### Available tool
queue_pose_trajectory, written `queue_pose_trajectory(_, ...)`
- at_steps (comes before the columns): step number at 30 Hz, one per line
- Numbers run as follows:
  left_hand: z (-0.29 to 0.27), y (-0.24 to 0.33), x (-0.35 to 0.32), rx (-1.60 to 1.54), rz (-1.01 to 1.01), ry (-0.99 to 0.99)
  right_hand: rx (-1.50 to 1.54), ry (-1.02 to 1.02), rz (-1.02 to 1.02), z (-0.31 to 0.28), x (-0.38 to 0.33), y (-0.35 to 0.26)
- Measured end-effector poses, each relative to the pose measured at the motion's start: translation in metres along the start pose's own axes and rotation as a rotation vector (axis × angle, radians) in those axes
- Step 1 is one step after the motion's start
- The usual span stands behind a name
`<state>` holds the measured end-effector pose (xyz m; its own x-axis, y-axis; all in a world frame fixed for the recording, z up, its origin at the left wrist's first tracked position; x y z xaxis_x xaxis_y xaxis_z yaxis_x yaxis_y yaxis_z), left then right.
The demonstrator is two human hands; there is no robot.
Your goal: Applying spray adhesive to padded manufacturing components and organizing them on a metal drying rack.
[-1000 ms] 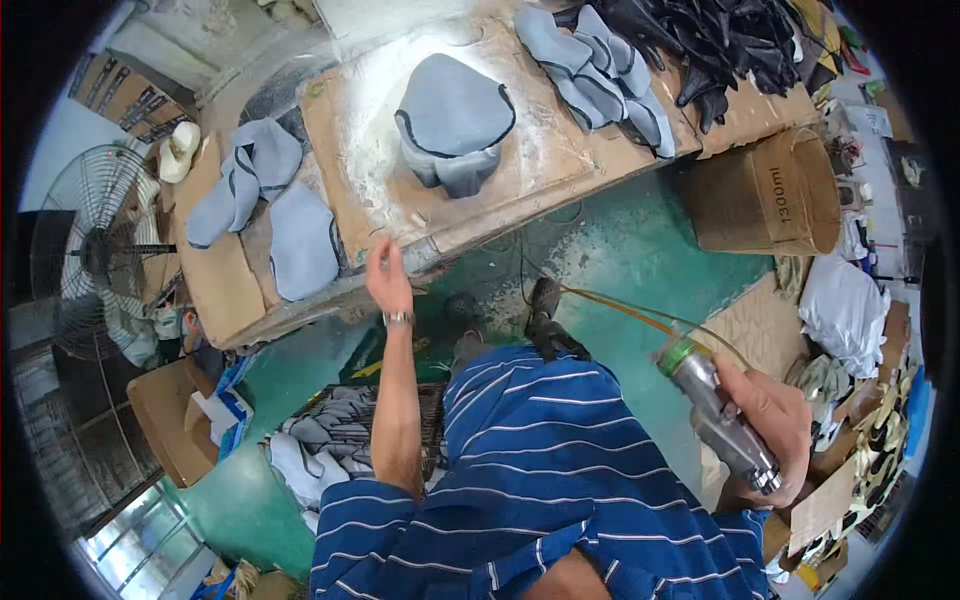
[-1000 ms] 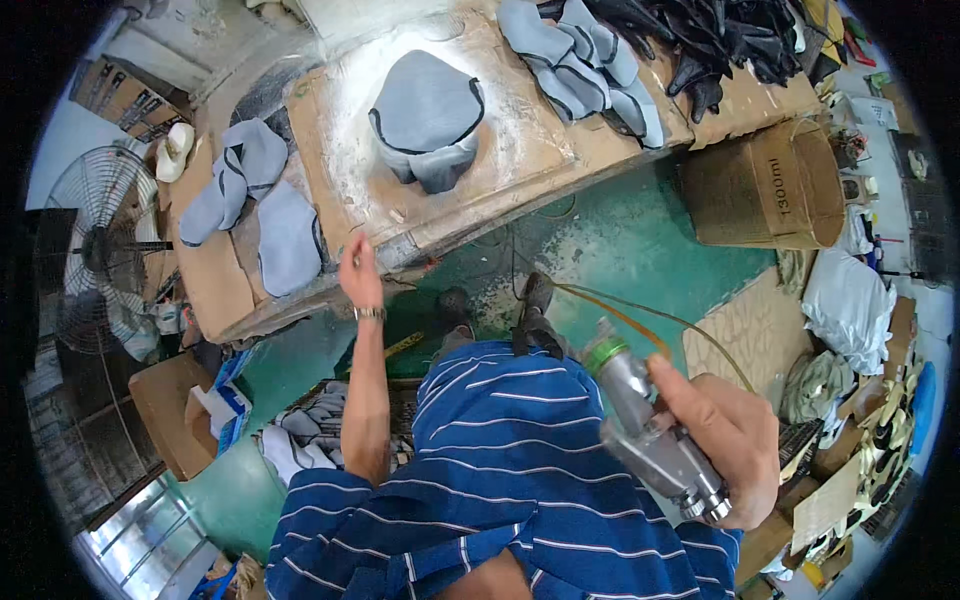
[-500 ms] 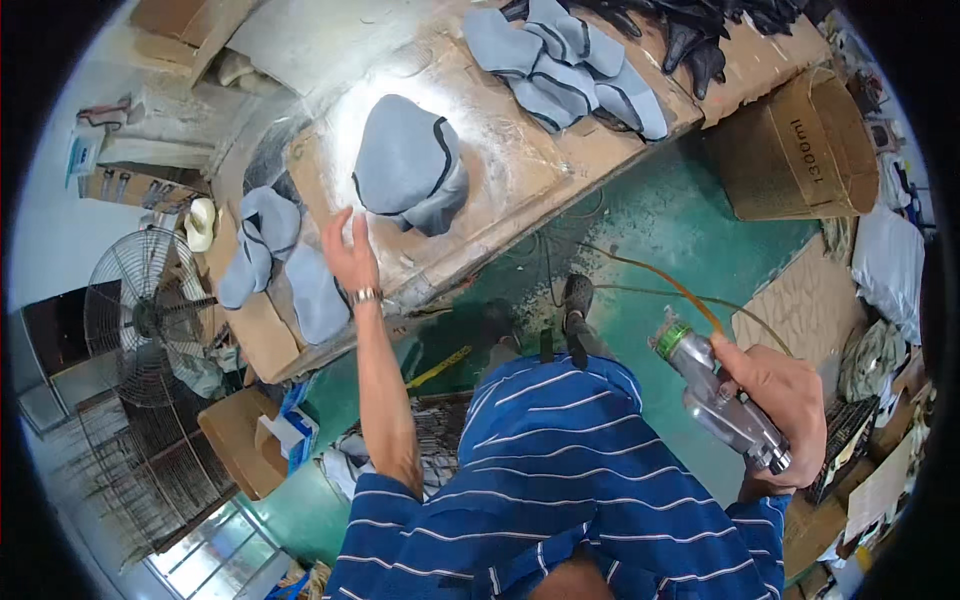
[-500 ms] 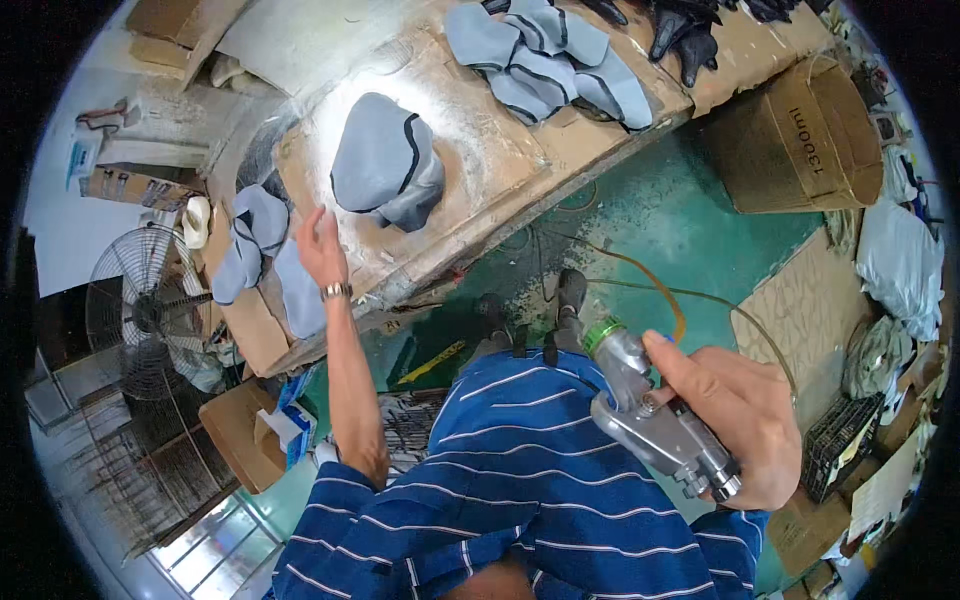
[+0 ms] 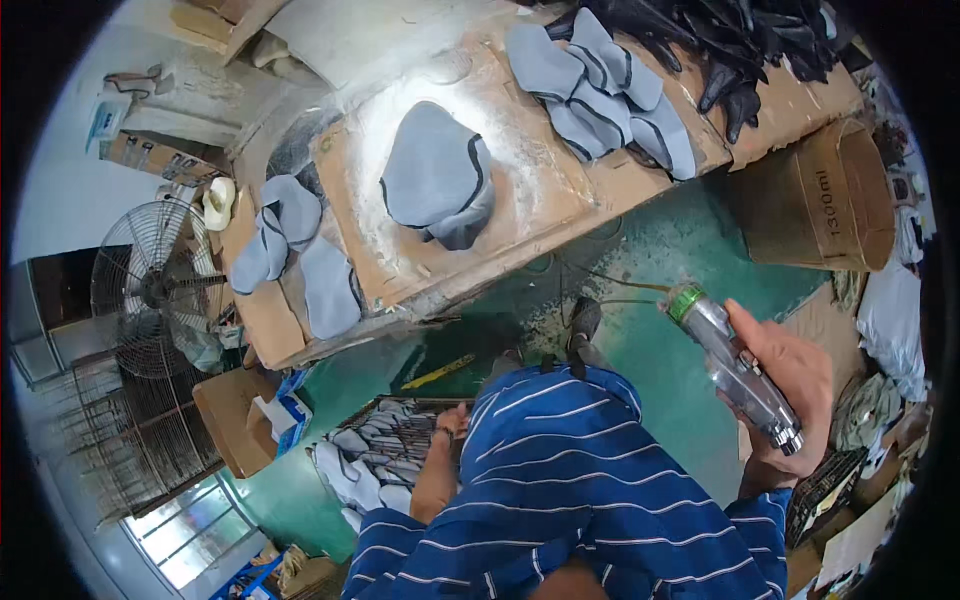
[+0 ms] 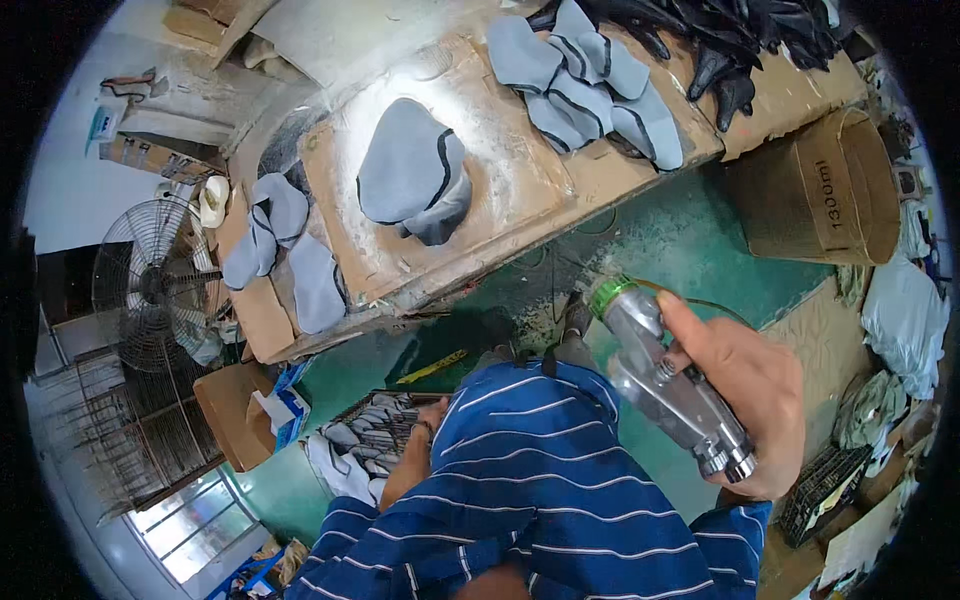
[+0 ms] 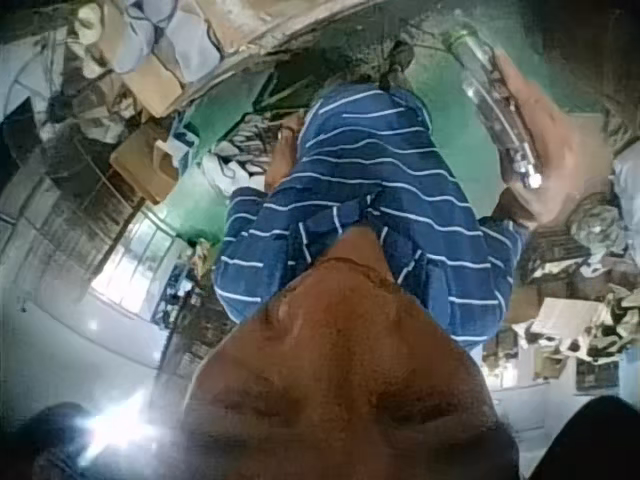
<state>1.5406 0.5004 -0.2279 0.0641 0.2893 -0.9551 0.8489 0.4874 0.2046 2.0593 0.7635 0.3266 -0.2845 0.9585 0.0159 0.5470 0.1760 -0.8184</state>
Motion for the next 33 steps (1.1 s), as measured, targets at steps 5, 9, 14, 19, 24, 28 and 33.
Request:
queue_pose_trajectory(5, 0.015, -0.015, -0.018, -0.687, -0.012, 0.080, -0.044, -0.058, -0.052, 0.004, 0.024, -0.012)
queue_pose_trajectory(9, -0.013, -0.020, 0.000, -1.116, -0.144, 0.042, -0.071, -0.103, -0.112, 0.009, 0.035, -0.030)
queue_pose_trajectory(14, -0.068, 0.007, 0.013, -1.085, 0.088, 0.238, -0.096, -0.147, -0.060, 0.014, 0.038, -0.044)
queue_pose_trajectory(19, -0.088, 0.029, 0.012, -1.048, 0.159, 0.300, -0.144, -0.100, 0.077, 0.021, 0.030, -0.046)
queue_pose_trajectory(24, -0.070, 0.022, 0.018, -1.006, 0.104, 0.183, -0.168, -0.060, 0.070, 0.031, 0.031, -0.066)
queue_pose_trajectory(28, -0.057, 0.016, 0.018, -0.935, 0.082, 0.154, -0.193, -0.200, 0.081, 0.029, 0.022, -0.070)
queue_pose_trajectory(33, -0.056, 0.009, 0.027, -0.978, 0.046, 0.139, -0.367, -0.091, -0.153, 0.033, 0.036, -0.091)
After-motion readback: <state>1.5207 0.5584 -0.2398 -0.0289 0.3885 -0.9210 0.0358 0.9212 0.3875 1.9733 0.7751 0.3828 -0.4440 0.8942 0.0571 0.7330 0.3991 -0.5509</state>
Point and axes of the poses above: each hand's wrist, its own x-axis towards the middle knuckle, its own z-axis out of the palm, y = z × x, the point moved 4 cm from there along x, towards the middle knuckle, and after that the axes turned 14 degrees about -y, right-handed, at the moved point
